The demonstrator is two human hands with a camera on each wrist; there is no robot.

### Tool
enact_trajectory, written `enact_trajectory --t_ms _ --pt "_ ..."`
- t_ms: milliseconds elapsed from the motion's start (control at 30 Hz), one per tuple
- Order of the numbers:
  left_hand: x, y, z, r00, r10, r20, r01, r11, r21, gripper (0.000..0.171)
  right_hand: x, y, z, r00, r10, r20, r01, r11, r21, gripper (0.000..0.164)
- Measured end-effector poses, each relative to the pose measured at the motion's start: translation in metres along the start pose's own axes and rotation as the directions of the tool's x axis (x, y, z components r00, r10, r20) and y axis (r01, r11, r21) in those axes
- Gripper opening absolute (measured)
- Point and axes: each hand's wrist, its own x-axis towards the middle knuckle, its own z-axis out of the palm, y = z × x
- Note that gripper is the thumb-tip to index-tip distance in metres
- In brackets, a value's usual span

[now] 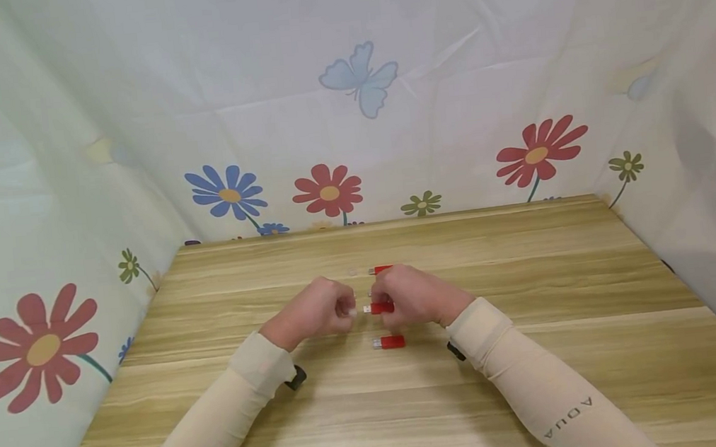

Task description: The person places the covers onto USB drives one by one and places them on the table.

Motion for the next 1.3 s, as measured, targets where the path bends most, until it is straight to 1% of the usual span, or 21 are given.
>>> enact_trajectory --t_ms 167,333,600,800,933,1167,1300 --pt "0.000 0.001 -0.001 1.000 0.012 -0.023 -0.013 0.999 -0.039 0.007 -0.003 -0.002 -0.001 0.998 -0.045 -0.046 0.044 0.998 -0.040 0.009" --pt "-0.002 0.003 -0.004 0.999 0.016 -0.048 -0.020 0.997 -0.076 0.005 -0.006 -0.004 -0.004 0.995 -0.061 -0.083 0.056 0.997 -0.055 0.012" --pt "-0.005 0.006 -0.005 0.996 0.030 -0.086 -0.038 0.995 -0.092 0.005 -0.011 -0.004 -0.006 0.993 -0.068 -0.100 0.062 0.997 -0.053 0.014" --pt "-0.007 0.010 -0.009 0.991 0.042 -0.124 -0.054 0.994 -0.094 0.007 -0.017 -0.007 -0.011 0.989 -0.073 -0.132 0.064 0.996 -0.069 0.015" --pt "-0.008 0.013 -0.011 0.988 0.059 -0.143 -0.073 0.993 -0.091 0.006 -0.020 -0.009 -0.013 0.983 -0.089 -0.159 0.078 0.994 -0.077 0.014" --pt "-0.010 0.018 -0.013 0.976 0.108 -0.187 -0.126 0.988 -0.086 0.008 -0.026 -0.016 -0.019 0.974 -0.110 -0.196 0.093 0.991 -0.097 0.016" --pt "-0.013 0.024 -0.016 0.973 0.116 -0.201 -0.135 0.987 -0.085 0.011 -0.029 -0.018 -0.020 0.964 -0.139 -0.226 0.114 0.986 -0.123 0.016"
